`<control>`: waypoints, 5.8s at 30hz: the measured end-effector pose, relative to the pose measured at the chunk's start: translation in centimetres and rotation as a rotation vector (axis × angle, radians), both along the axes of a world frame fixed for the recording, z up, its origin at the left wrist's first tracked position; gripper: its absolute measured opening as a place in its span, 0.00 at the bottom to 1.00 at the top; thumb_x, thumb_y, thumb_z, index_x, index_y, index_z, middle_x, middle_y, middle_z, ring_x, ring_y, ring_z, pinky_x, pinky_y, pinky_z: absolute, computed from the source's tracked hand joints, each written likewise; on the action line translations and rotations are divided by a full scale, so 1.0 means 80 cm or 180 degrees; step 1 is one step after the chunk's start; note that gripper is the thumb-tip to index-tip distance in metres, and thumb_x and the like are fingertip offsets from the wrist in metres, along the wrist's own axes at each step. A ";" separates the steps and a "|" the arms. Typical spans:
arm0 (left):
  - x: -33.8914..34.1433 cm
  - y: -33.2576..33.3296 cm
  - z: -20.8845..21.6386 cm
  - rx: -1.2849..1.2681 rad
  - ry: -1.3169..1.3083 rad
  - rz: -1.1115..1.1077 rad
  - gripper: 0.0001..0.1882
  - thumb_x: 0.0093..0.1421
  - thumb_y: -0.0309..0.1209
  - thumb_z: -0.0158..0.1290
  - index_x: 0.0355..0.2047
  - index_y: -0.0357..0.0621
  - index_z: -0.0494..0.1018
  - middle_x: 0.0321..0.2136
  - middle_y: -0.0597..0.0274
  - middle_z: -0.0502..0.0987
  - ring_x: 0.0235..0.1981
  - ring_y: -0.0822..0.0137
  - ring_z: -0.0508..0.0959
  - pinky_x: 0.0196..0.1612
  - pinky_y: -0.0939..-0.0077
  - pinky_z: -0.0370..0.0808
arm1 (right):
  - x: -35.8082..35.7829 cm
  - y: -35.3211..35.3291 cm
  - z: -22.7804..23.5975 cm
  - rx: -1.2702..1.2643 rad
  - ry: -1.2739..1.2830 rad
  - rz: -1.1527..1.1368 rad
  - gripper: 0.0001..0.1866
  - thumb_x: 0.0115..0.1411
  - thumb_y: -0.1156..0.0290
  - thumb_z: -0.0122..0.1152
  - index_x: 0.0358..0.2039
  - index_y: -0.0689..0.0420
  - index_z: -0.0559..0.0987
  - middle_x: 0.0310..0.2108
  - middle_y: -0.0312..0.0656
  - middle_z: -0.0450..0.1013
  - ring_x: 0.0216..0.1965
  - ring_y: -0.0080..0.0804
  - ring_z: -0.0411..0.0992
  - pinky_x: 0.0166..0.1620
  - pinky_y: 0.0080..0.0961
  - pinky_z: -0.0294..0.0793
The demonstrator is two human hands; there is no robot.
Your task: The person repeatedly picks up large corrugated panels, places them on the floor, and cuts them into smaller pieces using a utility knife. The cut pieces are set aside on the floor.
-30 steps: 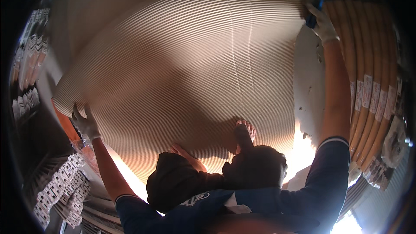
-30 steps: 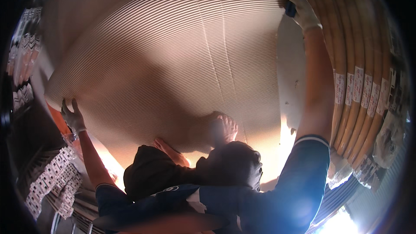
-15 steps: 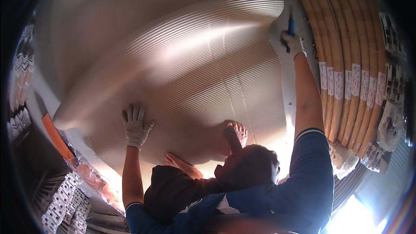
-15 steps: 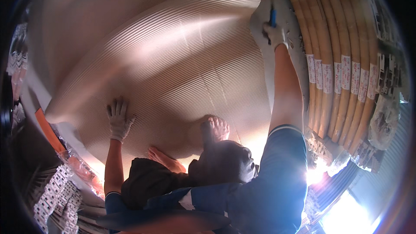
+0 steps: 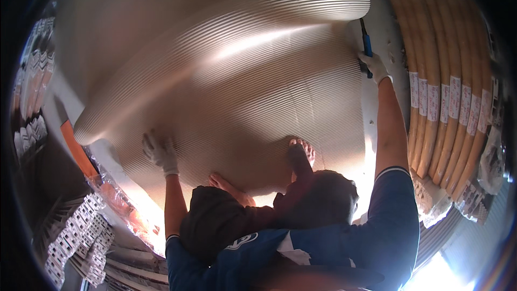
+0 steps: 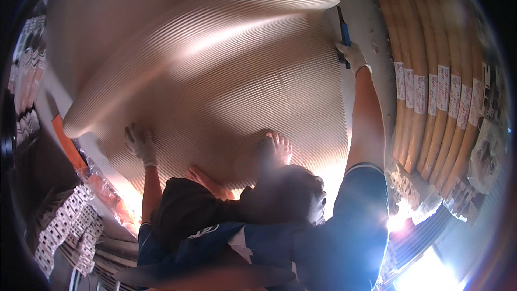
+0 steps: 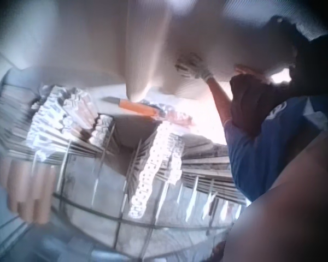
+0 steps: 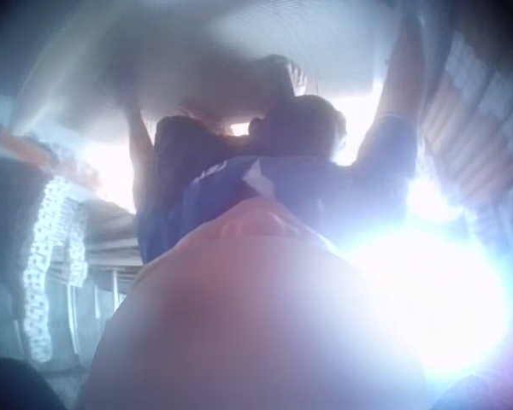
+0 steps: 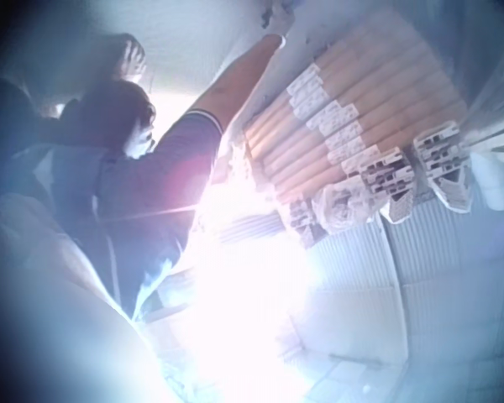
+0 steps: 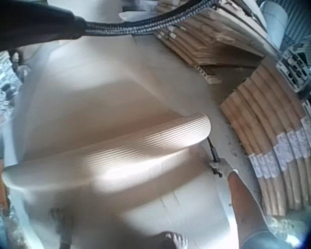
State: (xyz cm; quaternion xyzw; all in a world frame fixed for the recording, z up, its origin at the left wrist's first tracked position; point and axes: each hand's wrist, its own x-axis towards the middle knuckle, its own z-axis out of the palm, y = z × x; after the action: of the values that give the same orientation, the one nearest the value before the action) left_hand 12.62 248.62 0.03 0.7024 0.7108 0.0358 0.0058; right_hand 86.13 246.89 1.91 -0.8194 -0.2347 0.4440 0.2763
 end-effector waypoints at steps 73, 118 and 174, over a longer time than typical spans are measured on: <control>-0.316 -0.001 -0.031 -0.1252 -0.0523 0.2489 0.50 0.55 0.69 0.35 0.64 0.39 0.52 0.59 0.42 0.61 0.60 0.47 0.62 0.60 0.59 0.60 | -0.033 -0.033 -0.017 -0.1033 -0.2232 -0.0178 0.24 0.55 0.48 0.55 0.40 0.55 0.80 0.34 0.50 0.77 0.41 0.47 0.75 0.44 0.37 0.70; -0.365 0.100 0.014 -0.2644 -0.1763 0.1789 0.14 0.49 0.32 0.61 0.37 0.40 0.77 0.28 0.59 0.79 0.26 0.66 0.77 0.29 0.71 0.77 | -0.951 0.077 0.044 0.2022 -0.0993 0.5502 0.23 0.64 0.63 0.47 0.60 0.47 0.64 0.26 0.45 0.74 0.25 0.41 0.76 0.29 0.37 0.78; 0.066 -0.047 0.001 -0.0013 -0.1585 -0.1592 0.26 0.57 0.42 0.56 0.53 0.45 0.68 0.54 0.55 0.69 0.58 0.55 0.65 0.63 0.56 0.56 | -0.490 0.033 0.128 0.0632 -0.2825 0.6070 0.33 0.58 0.73 0.52 0.64 0.41 0.58 0.20 0.38 0.70 0.18 0.29 0.73 0.24 0.29 0.77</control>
State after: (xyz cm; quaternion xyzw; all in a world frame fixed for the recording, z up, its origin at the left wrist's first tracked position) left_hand 17.92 244.88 0.12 0.8245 0.4937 0.2019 0.1889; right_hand 46.94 249.56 12.19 -0.3585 -0.8967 0.1168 -0.2317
